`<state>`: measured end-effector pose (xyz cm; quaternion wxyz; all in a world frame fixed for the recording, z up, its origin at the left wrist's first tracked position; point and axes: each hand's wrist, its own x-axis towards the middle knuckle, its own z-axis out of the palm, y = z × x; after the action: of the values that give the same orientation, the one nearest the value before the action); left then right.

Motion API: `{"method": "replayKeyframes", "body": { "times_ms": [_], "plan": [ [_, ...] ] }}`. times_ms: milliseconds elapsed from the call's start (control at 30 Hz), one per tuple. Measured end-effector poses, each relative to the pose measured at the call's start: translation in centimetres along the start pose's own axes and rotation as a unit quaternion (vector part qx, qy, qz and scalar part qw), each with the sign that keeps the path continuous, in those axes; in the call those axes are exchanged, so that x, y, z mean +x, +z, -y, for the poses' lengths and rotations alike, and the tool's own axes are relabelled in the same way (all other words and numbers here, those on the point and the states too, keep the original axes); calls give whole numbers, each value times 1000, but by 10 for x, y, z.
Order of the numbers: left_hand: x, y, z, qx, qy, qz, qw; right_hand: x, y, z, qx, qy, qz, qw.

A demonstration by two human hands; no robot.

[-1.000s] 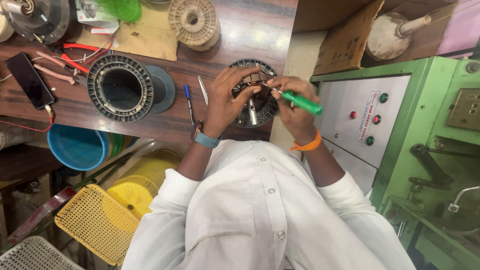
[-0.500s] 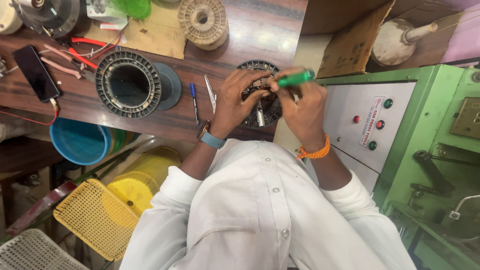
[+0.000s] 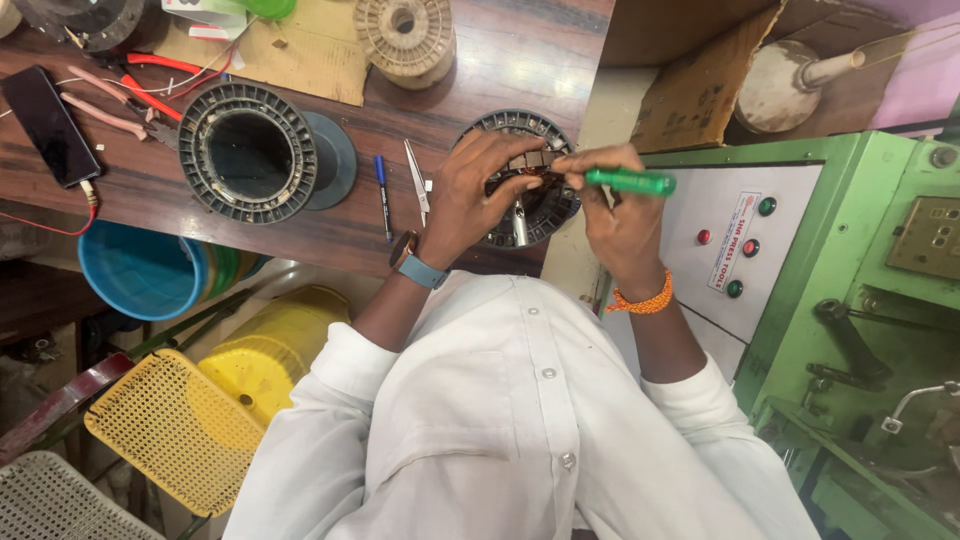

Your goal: The person works at a workbench fitting a copper motor armature into a circular stator housing, pressing and positioning it by hand and turning it to seat it. They then use a green-handled screwdriver on the assembly and use scissors to cut a small piece of material, handling the armature throughout.

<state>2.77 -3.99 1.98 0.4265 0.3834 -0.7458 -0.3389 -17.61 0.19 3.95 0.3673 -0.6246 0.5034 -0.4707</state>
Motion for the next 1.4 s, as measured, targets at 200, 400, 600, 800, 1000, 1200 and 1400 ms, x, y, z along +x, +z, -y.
{"method": "replayKeyframes", "body": {
  "times_ms": [200, 400, 600, 800, 1000, 1200, 1400],
  "plan": [
    [-18, -6, 1, -43, 13, 51, 998, -36, -18, -22, 167, -21, -39, 985],
    [-37, -4, -3, -8, 71, 94, 993, -72, -23, -32, 272, 40, -134, 952],
    [-35, 1, -4, -1, 66, 87, 994, -84, -7, -31, 217, 36, -138, 966],
    [-36, -1, -4, -9, 65, 94, 993, -75, -10, -17, 111, -7, -69, 991],
    [-33, -3, -7, 13, 44, 114, 992, -59, -22, -6, 78, -10, 15, 997],
    [-29, -8, -21, 7, 48, 120, 992, -57, -22, -2, 43, -46, 29, 998],
    [-35, -2, -38, 58, 15, 93, 994, -71, -11, -10, 41, -55, -22, 997]
  ]
}}
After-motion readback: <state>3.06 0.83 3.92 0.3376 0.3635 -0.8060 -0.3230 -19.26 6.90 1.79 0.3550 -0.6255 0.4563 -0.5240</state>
